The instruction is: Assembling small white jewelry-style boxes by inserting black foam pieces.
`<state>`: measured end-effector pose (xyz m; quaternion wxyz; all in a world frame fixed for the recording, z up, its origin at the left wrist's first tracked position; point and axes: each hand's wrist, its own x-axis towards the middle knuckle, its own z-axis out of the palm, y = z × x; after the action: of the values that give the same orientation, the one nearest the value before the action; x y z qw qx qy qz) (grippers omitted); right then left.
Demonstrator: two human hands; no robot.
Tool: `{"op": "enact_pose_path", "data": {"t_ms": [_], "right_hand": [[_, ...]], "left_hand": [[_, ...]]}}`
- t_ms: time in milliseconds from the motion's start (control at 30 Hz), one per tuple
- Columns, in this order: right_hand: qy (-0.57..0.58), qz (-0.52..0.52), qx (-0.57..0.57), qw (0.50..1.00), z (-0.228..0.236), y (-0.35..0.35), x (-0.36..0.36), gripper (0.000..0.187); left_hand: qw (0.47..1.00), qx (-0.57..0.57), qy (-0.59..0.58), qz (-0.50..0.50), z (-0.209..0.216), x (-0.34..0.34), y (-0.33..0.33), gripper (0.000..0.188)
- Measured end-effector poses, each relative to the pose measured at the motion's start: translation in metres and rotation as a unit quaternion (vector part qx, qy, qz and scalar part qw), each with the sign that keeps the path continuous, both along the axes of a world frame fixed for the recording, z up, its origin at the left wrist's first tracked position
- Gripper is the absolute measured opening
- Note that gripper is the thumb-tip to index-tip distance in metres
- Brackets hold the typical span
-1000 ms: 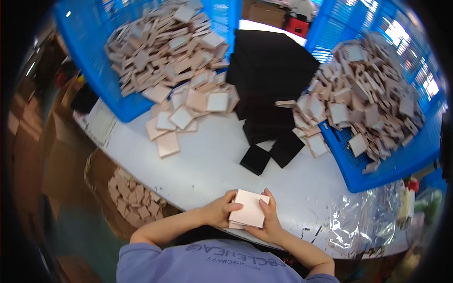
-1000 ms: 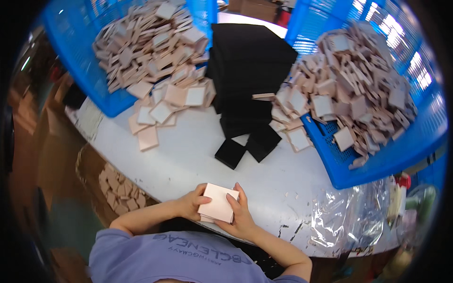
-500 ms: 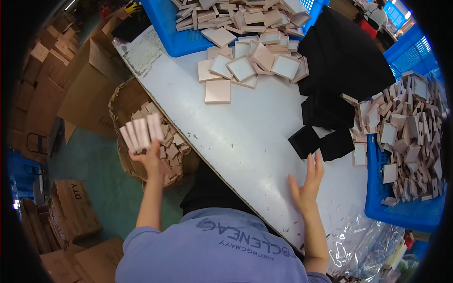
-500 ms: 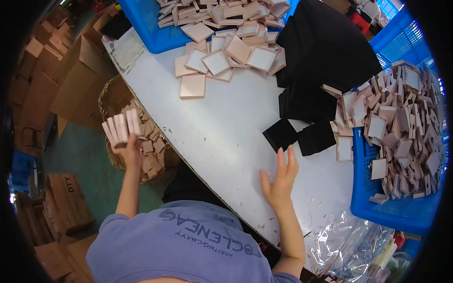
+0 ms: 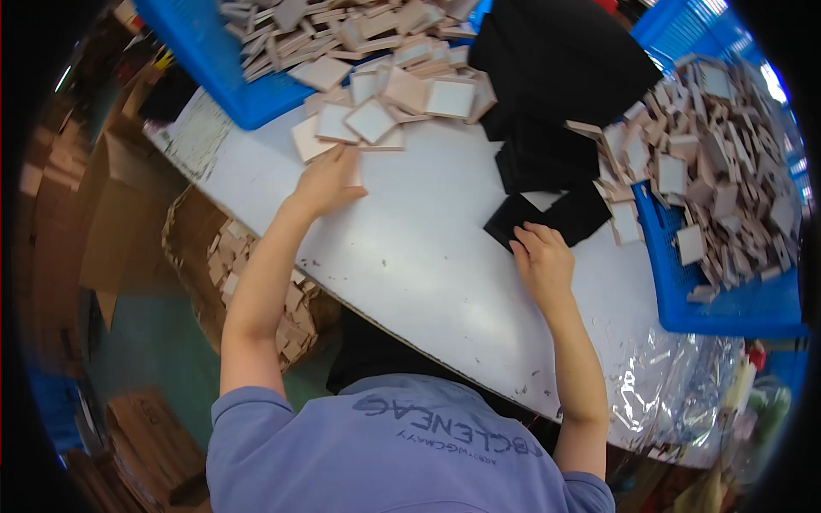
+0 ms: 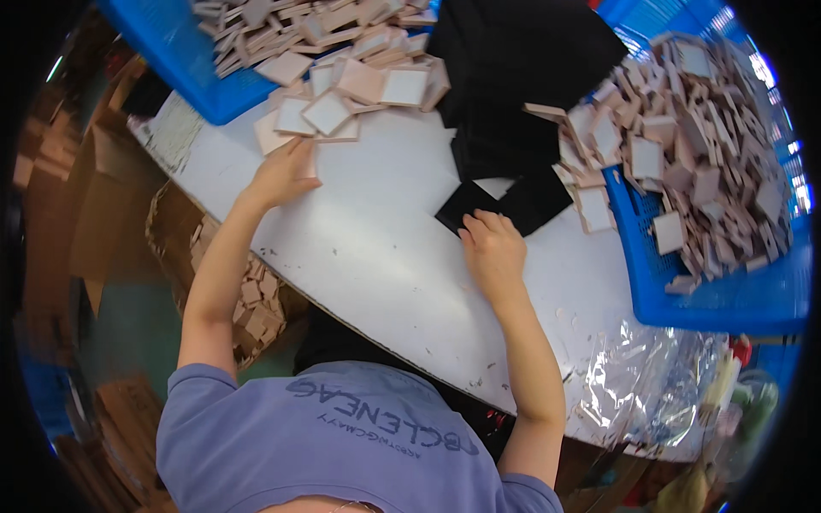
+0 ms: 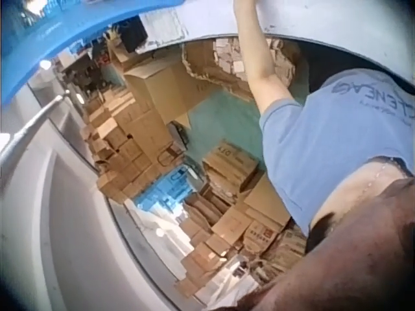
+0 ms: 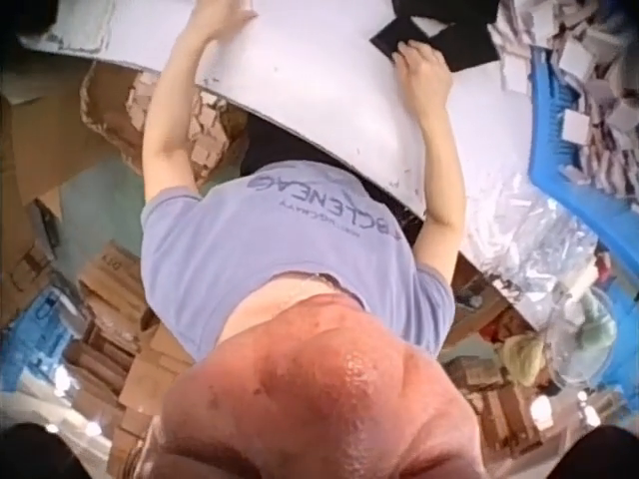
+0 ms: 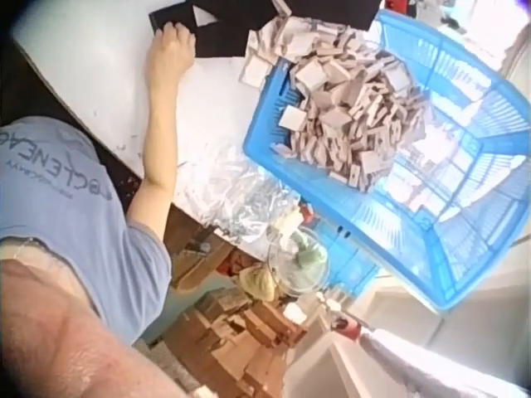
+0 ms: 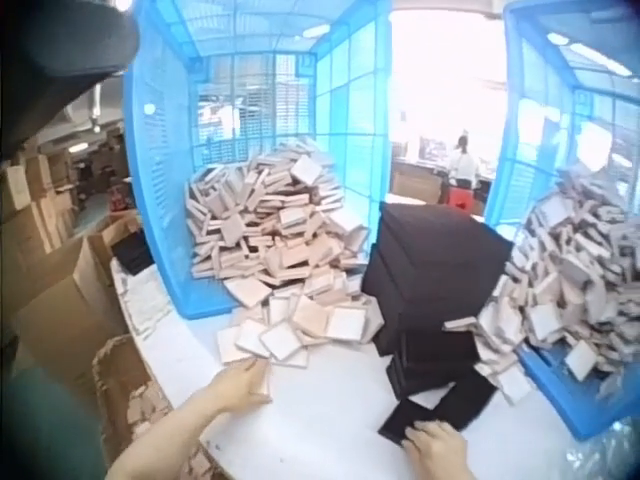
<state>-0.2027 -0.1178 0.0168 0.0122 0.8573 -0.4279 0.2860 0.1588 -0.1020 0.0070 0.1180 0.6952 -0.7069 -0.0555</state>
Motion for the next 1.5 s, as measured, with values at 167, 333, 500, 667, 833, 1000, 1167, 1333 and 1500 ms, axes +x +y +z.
{"op": "enact_pose_path", "data": {"t_ms": [167, 333, 500, 667, 833, 1000, 1167, 1333, 1500], "right_hand": [[-0.066, 0.001, -0.003, 0.998, -0.010, -0.002, 0.000, 0.008], [-0.252, -0.054, -0.012, 0.966, 0.005, -0.001, -0.017, 0.006], [-0.223, -0.027, -0.149, 0.963, 0.025, 0.038, -0.018, 0.013], [0.041, 0.270, -0.037, 0.961, -0.013, 0.078, -0.006, 0.018], [0.039, 0.294, 0.056, 0.953, -0.016, 0.080, -0.002, 0.017], [-0.076, 0.257, 0.140, 0.953, -0.012, 0.081, -0.010, 0.020], [-0.077, 0.185, 0.236, 0.951, -0.007, 0.087, -0.067, 0.017], [-0.049, 0.087, 0.360, 0.928, 0.020, 0.055, -0.121, 0.011], [0.096, -0.186, -0.033, 0.977, -0.021, -0.049, -0.156, 0.021]], "left_hand": [[0.998, 0.035, 0.048, 0.017, 0.016, -0.008, -0.004, 0.083], [0.973, -0.079, 0.212, -0.041, 0.019, -0.046, 0.035, 0.080], [0.887, -0.127, 0.400, -0.190, -0.015, -0.114, 0.084, 0.071], [0.937, -0.086, 0.273, -0.199, -0.026, -0.143, 0.102, 0.088], [0.947, -0.059, 0.237, -0.208, -0.015, -0.147, 0.100, 0.090], [0.962, 0.007, 0.106, -0.252, -0.013, -0.151, 0.101, 0.074], [0.954, -0.016, 0.122, -0.273, -0.016, -0.147, 0.100, 0.068], [0.957, 0.015, 0.090, -0.275, -0.009, -0.158, 0.104, 0.057], [0.961, -0.010, 0.055, -0.269, 0.000, -0.178, 0.100, 0.053]]}}
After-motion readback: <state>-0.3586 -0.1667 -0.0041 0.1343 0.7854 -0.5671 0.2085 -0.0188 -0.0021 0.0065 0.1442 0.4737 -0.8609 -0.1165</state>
